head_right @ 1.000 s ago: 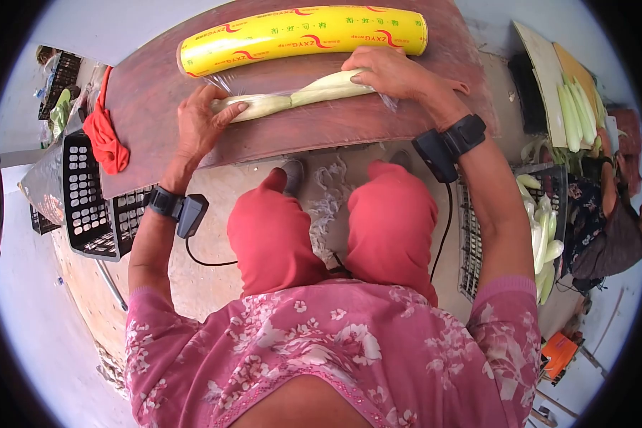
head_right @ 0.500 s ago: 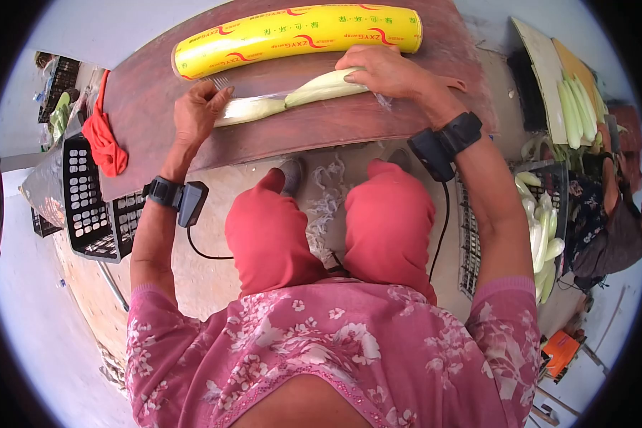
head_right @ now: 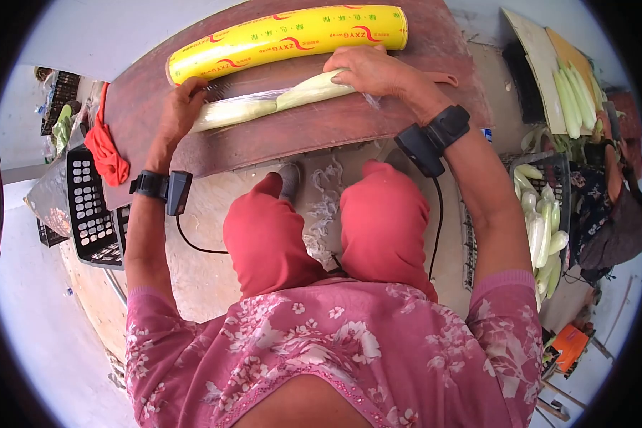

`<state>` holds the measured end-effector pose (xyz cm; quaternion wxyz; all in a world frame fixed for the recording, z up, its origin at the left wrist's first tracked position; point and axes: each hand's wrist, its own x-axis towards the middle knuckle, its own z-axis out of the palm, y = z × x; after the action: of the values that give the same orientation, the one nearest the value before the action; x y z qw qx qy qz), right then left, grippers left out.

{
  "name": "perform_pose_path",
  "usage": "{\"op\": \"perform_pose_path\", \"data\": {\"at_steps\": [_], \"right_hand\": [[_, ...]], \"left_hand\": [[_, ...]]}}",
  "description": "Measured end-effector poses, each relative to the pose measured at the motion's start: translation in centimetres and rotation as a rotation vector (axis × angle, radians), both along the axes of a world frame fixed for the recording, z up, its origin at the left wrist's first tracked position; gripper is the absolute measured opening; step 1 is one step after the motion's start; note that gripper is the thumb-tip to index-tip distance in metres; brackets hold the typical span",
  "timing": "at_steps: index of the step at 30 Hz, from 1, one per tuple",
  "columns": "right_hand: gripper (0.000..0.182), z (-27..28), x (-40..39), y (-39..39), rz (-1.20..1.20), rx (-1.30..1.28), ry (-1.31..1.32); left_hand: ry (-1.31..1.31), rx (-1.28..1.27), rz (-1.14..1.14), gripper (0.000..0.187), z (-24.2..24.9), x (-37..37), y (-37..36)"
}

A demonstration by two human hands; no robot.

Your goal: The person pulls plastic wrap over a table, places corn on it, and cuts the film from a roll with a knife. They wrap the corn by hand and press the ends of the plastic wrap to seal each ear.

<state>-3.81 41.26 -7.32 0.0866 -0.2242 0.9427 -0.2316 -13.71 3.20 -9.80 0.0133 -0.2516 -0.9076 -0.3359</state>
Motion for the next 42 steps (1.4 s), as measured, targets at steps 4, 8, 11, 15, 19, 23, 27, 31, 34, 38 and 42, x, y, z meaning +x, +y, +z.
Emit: {"op": "perform_pose_path", "data": {"at_steps": [4,8,11,15,19,23,27,31,34,38,42], "right_hand": [[0.029,-0.2,0.1,0.0,-0.012,-0.013,0.005],[0.029,0.2,0.1,-0.3,-0.023,0.011,-0.024],[0.028,0.0,0.0,-0.1,-0.019,-0.002,-0.02],[0.028,0.1,0.1,-0.3,-0.042,0.0,-0.027],[0.028,0.3,0.2,-0.5,-0.054,0.016,-0.052],[0.028,0.4,0.1,-0.6,-0.066,0.023,-0.065],[0.028,0.2,-0.2,-0.4,-0.043,0.033,-0.057],[0.028,0.4,0.2,-0.5,-0.067,0.051,-0.042],[0.028,0.7,0.3,-0.5,-0.072,0.06,-0.046],[0.028,0.4,0.1,-0.4,-0.071,0.053,-0.05],[0.028,0.5,0.1,-0.5,-0.075,0.059,-0.047]], "left_hand": [[0.519,-0.181,0.019,0.022,2.0,2.3,0.7],[0.538,-0.031,-0.229,0.027,4.0,6.7,4.0],[0.528,-0.194,-0.377,0.043,3.0,7.4,4.7],[0.536,-0.375,-0.351,0.061,0.6,6.9,4.0],[0.455,-0.44,-0.224,0.066,0.4,6.5,2.7],[0.445,-0.448,-0.263,0.064,1.0,5.7,1.9],[0.445,-0.41,-0.295,0.062,1.0,4.6,1.8],[0.412,-0.426,-0.334,0.065,1.3,4.4,1.6],[0.464,-0.394,-0.33,0.065,1.3,4.7,1.8],[0.461,-0.48,-0.287,0.063,1.2,5.8,1.7],[0.529,-0.485,-0.227,0.062,0.1,7.2,1.6]]}}
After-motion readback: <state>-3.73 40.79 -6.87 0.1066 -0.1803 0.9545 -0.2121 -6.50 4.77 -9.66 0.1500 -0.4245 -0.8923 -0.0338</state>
